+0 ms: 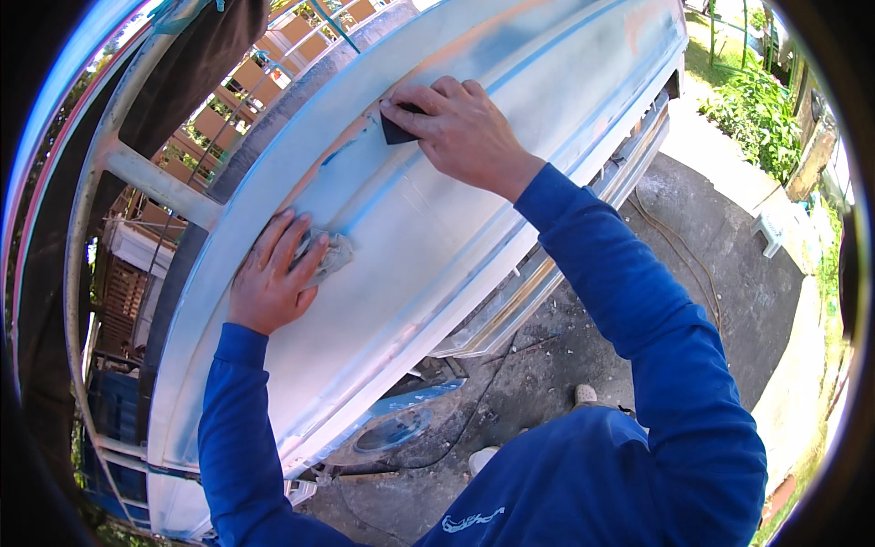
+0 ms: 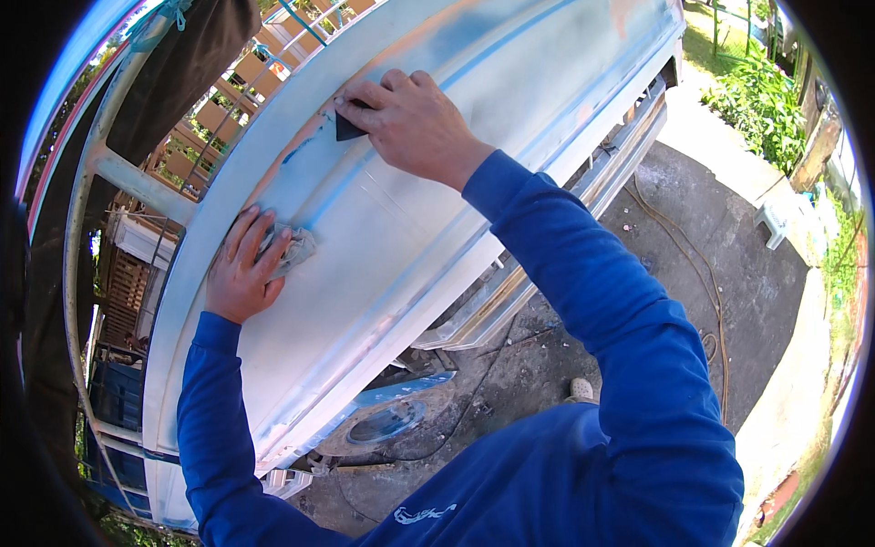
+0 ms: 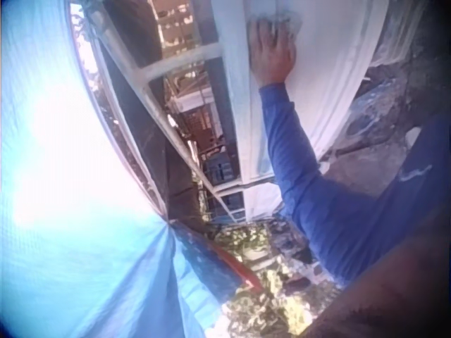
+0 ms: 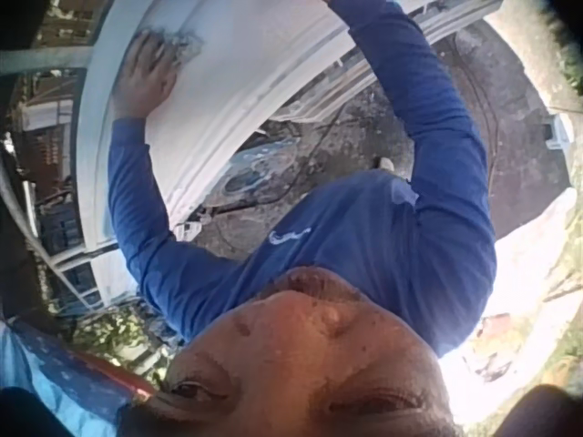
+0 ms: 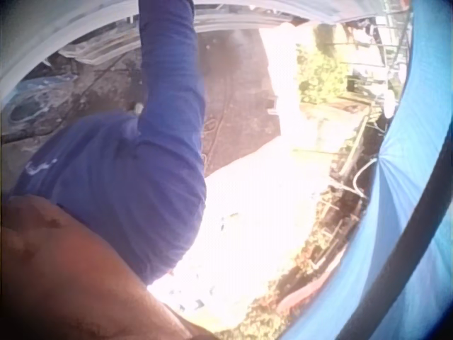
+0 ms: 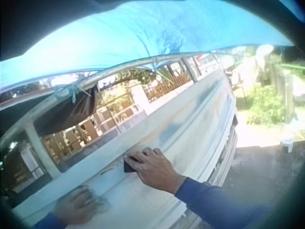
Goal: The person sands the exterior side panel of a white vehicle using a sanding block and a cloth. They repeatedly wipe the surface, dip the sanding block into a bucket of water, and continue sanding different sections of the panel.
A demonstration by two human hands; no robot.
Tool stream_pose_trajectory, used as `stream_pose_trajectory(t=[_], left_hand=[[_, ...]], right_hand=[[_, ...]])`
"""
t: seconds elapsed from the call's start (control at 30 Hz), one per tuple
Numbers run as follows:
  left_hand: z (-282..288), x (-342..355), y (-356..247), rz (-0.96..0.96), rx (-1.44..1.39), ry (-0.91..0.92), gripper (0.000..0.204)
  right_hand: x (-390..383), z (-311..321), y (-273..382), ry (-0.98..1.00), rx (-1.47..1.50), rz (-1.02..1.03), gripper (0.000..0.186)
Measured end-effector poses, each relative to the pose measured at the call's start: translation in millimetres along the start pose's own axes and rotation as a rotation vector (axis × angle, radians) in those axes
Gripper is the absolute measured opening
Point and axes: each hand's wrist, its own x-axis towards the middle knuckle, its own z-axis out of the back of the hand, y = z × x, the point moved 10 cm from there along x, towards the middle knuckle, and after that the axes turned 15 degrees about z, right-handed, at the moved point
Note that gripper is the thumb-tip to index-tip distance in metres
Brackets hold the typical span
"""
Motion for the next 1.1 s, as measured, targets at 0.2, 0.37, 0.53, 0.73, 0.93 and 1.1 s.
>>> stream_pose_trajectory(t=[0.2, 0.37, 0.53, 0.73, 0.93, 1.1], left_hand=[[0, 2, -1, -0.001, -0.017, -0.005, 0.076], [-1, 1, 2, 0.039, 0.012, 0.006, 0.070], [-1, 2, 2, 0.035, -0.010, -0.009, 0.070], [0, 4, 1, 0.046, -0.017, -0.011, 0.070], [0, 1, 2, 0.057, 0.004, -0.007, 0.069], [-3, 1, 2, 0.045, 0.003, 0.011, 0.074]], right_hand=[[-4, -1, 9, -0.015, -0.028, 0.132, 0.043], [-5, -5, 8, -0.020, -0.033, 0.046, 0.047], [-3, -7, 12, -0.030, 0.004, 0.002, 0.052], [0, -9, 22, -0.026, -0.018, 0.137, 0.049], [11, -10, 32, 0.075, -0.038, 0.275, 0.051], [14, -1, 41, -0.039, -0.023, 0.167, 0.041]])
